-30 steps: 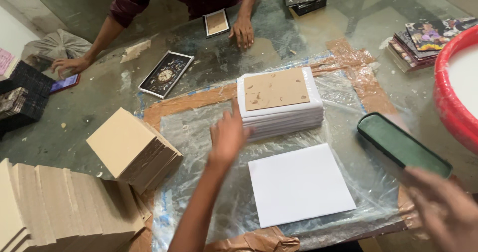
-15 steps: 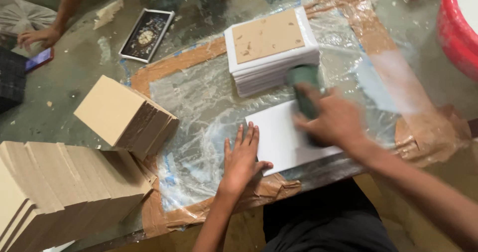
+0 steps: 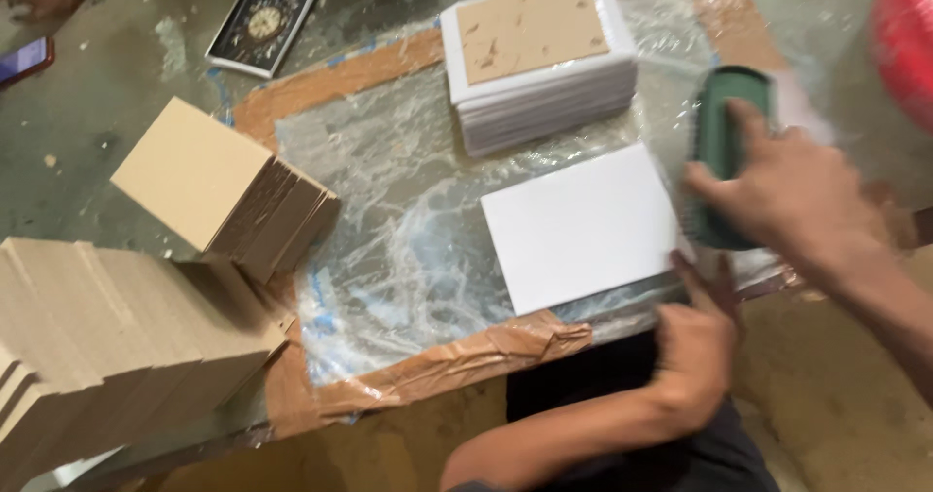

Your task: The person repeatedly picks up a brown cardboard cover and places it onto a white paper sheet on a table. They use a green brush to rub the surface of the cover, then stack the assembled unit onto a growing pile. This process is repeated for multiple units throughout the clip.

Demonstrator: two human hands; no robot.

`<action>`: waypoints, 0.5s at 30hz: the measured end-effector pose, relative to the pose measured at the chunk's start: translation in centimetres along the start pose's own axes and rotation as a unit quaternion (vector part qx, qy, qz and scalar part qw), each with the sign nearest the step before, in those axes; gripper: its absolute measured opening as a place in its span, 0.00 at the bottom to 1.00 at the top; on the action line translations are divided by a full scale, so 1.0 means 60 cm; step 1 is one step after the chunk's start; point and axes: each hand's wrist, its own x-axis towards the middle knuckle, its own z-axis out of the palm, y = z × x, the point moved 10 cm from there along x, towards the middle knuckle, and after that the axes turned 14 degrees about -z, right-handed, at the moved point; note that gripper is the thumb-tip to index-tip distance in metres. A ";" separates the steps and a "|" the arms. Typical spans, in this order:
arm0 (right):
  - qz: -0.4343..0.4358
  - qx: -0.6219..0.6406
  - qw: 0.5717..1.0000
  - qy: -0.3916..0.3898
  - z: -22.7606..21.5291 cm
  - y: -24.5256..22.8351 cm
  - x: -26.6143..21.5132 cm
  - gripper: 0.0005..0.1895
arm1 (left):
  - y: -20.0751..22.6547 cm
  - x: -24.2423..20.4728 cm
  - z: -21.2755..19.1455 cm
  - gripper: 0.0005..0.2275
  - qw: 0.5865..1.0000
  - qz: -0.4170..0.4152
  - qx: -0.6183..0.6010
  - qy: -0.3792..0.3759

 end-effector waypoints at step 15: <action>-0.256 0.110 0.960 -0.023 0.129 -0.227 0.056 0.48 | -0.274 -0.077 -0.089 0.24 0.974 -0.099 -0.178 0.098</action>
